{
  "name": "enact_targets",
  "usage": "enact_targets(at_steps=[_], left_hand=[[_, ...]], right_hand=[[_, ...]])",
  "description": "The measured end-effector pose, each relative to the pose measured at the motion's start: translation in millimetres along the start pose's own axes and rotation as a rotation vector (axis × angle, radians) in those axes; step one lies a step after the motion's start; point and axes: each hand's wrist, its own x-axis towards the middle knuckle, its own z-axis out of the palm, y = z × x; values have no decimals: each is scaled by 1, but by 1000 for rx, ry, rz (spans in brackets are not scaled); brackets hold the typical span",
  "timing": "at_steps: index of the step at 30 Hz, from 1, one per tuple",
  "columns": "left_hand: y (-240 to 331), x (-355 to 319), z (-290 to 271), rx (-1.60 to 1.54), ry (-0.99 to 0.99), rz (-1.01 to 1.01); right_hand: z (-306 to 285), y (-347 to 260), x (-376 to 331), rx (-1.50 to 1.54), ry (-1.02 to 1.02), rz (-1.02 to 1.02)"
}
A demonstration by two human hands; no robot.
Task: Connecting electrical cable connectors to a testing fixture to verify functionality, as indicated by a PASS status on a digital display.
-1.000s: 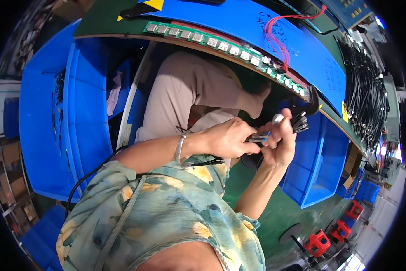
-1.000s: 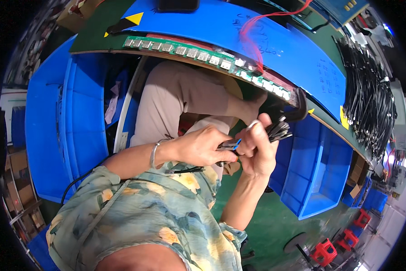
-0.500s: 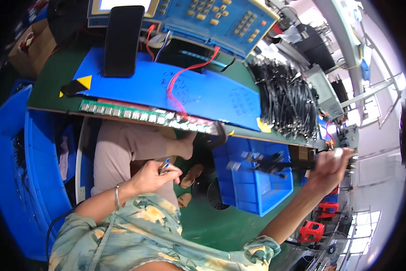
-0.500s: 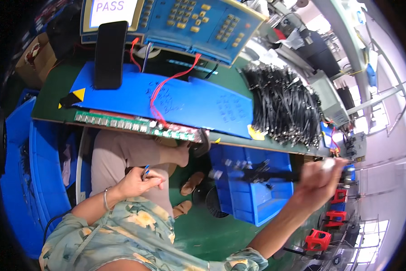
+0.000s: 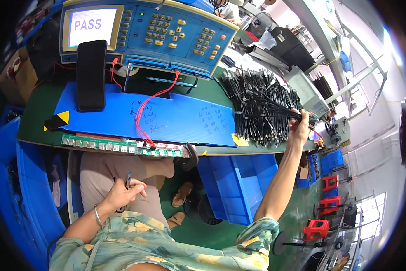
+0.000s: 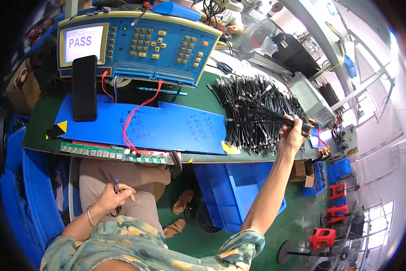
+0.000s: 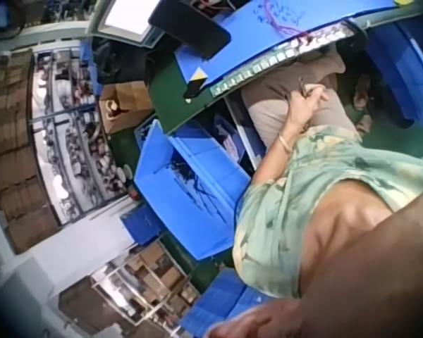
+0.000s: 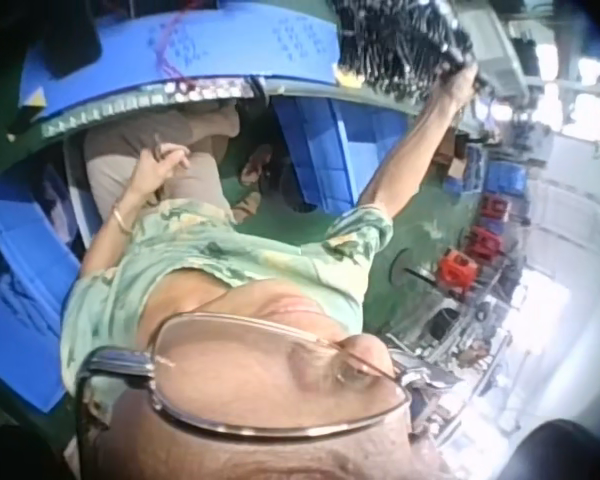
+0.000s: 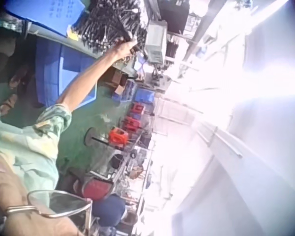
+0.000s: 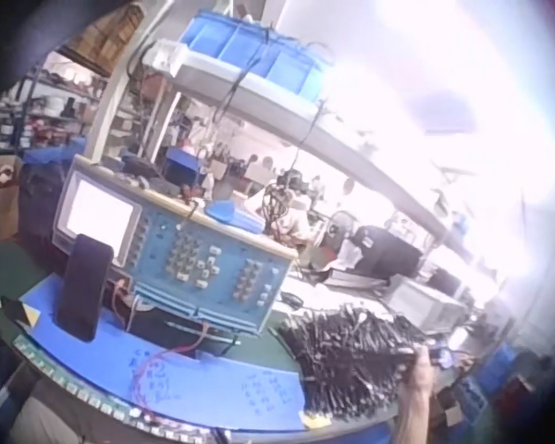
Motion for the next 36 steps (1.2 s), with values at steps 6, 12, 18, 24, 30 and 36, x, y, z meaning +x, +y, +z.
enact_targets(at_steps=[6, 12, 18, 24, 30, 36], left_hand=[[2, 5, 4, -19, 21, -45], [0, 14, 11, -3, 27, -67], [-1, 24, 4, -14, 68, -62], [3, 30, 1, 12, 60, -24], [1, 25, 9, -71, -30, 42], [23, 10, 14, -112, -168, 101]], right_hand=[[11, -36, 38, 318, -75, -100], [18, -56, 112, 575, 93, -312], [-24, 50, 158, 579, 295, -107], [-41, 115, 133, 661, 435, 129], [-82, 62, 71, -58, 48, 509], [-16, 14, -93, -363, -572, 338]])
